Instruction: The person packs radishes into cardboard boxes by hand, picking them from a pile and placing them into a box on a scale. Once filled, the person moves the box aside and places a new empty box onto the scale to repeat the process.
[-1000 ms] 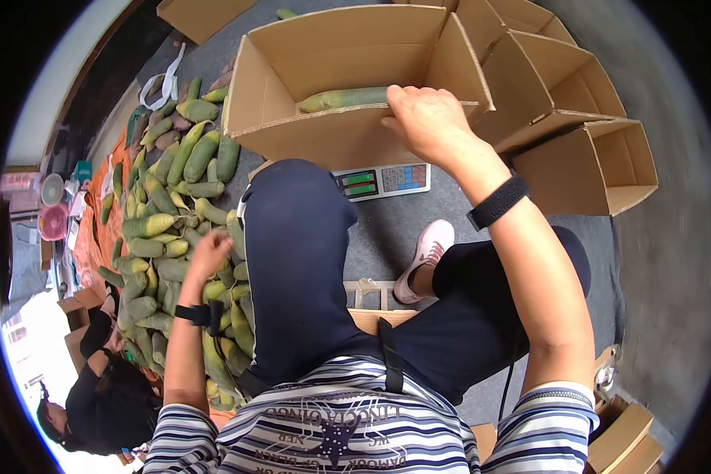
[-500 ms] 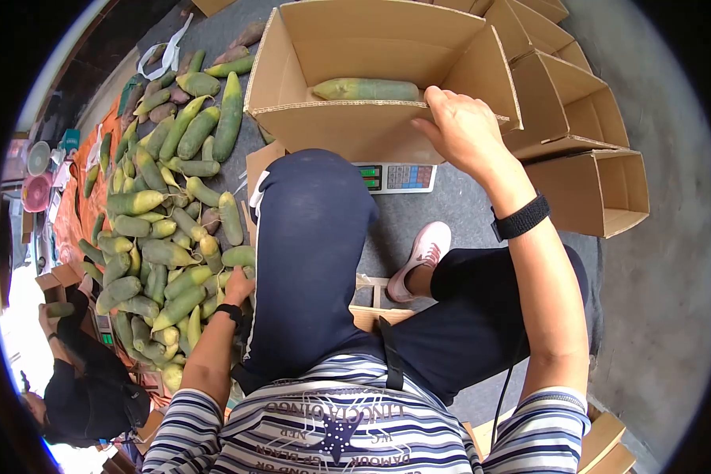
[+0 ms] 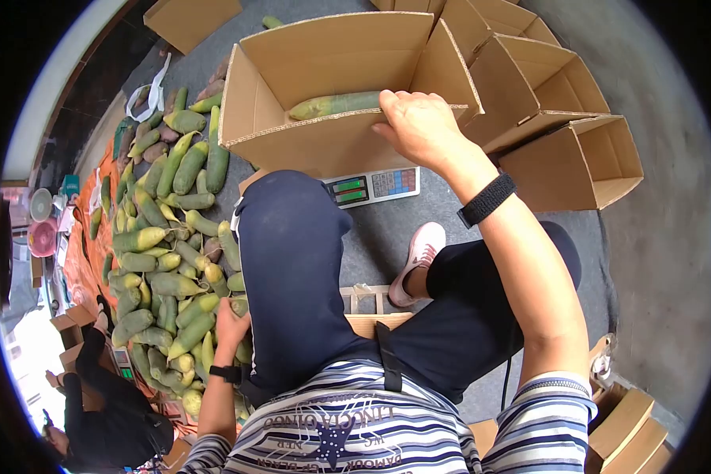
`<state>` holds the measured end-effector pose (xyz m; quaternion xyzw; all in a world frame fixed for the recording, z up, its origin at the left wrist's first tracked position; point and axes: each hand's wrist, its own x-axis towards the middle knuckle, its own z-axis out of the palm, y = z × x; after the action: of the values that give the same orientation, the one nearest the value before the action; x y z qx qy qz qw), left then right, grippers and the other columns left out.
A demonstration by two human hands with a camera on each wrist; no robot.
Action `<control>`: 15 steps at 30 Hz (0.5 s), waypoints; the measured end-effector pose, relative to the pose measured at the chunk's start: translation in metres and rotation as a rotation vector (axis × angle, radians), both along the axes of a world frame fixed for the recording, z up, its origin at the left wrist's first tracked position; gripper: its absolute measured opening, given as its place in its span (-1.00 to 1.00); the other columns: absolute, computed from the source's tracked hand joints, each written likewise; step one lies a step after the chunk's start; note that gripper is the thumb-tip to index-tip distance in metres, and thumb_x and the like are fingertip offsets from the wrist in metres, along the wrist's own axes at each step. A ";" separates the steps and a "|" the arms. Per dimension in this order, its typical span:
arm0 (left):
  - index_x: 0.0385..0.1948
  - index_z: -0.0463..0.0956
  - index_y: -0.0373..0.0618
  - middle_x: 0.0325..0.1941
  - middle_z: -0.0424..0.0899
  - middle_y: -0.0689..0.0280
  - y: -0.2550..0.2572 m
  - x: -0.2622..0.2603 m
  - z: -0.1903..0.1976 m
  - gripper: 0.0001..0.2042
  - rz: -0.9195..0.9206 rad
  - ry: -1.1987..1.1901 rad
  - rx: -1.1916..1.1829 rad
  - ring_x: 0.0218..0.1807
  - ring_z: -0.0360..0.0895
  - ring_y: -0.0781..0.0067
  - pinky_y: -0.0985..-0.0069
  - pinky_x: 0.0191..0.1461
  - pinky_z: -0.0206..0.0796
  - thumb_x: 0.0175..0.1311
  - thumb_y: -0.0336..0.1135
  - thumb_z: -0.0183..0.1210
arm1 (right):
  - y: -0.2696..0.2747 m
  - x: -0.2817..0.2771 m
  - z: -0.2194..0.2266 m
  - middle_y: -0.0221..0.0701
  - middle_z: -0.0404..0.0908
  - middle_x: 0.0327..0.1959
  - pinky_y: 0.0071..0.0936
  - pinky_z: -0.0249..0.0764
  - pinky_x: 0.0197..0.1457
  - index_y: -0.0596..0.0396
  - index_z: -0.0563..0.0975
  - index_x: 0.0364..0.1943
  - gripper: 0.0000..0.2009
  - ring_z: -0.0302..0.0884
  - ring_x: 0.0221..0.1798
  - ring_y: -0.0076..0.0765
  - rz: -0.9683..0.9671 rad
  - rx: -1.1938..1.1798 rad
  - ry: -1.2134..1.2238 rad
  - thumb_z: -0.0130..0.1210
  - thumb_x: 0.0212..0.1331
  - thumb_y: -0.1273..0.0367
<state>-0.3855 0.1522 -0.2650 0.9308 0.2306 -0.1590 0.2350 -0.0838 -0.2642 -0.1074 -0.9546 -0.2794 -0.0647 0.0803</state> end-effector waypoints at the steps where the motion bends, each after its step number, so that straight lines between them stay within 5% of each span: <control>1: -0.14 0.38 -0.30 -0.20 0.56 -0.07 0.003 0.002 0.013 -0.43 0.036 -0.113 -0.030 -0.11 0.52 -0.10 0.23 0.00 0.34 -0.14 -0.17 0.43 | -0.001 0.000 -0.001 -0.16 0.61 -0.37 -0.17 0.47 -0.12 0.17 0.42 -0.32 -0.73 0.59 -0.23 0.00 -0.002 0.008 -0.003 0.17 0.12 0.25; 4: -0.18 0.38 -0.30 -0.26 0.51 0.13 0.019 0.021 0.055 -0.47 0.079 -0.403 0.012 -0.19 0.45 0.25 0.39 -0.04 0.32 -0.06 -0.14 0.43 | -0.002 0.001 -0.004 -0.14 0.58 -0.36 -0.11 0.47 -0.16 0.16 0.38 -0.30 -0.72 0.57 -0.23 0.05 0.010 0.010 -0.004 0.18 0.12 0.26; 8: -0.08 0.38 -0.26 -0.12 0.48 0.17 0.006 0.074 0.179 -0.50 0.022 -0.685 0.180 -0.06 0.42 0.30 0.40 0.08 0.28 0.03 -0.18 0.41 | -0.004 0.000 -0.007 -0.13 0.59 -0.37 -0.13 0.49 -0.16 0.16 0.39 -0.30 -0.72 0.57 -0.23 0.05 0.011 0.010 -0.012 0.19 0.10 0.26; 15: 0.07 0.35 -0.33 -0.03 0.55 0.11 -0.065 0.158 0.304 -0.55 0.108 -1.305 -0.311 -0.01 0.51 0.36 0.47 0.11 0.35 0.22 -0.33 0.26 | -0.005 -0.003 -0.007 -0.16 0.58 -0.40 -0.13 0.47 -0.16 0.17 0.40 -0.30 -0.71 0.57 -0.25 0.03 0.025 0.018 -0.051 0.21 0.07 0.27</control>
<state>-0.2273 0.0872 0.0387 0.7786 0.0619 0.4166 0.4652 -0.0866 -0.2691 -0.1144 -0.9483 -0.2926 -0.0907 0.0825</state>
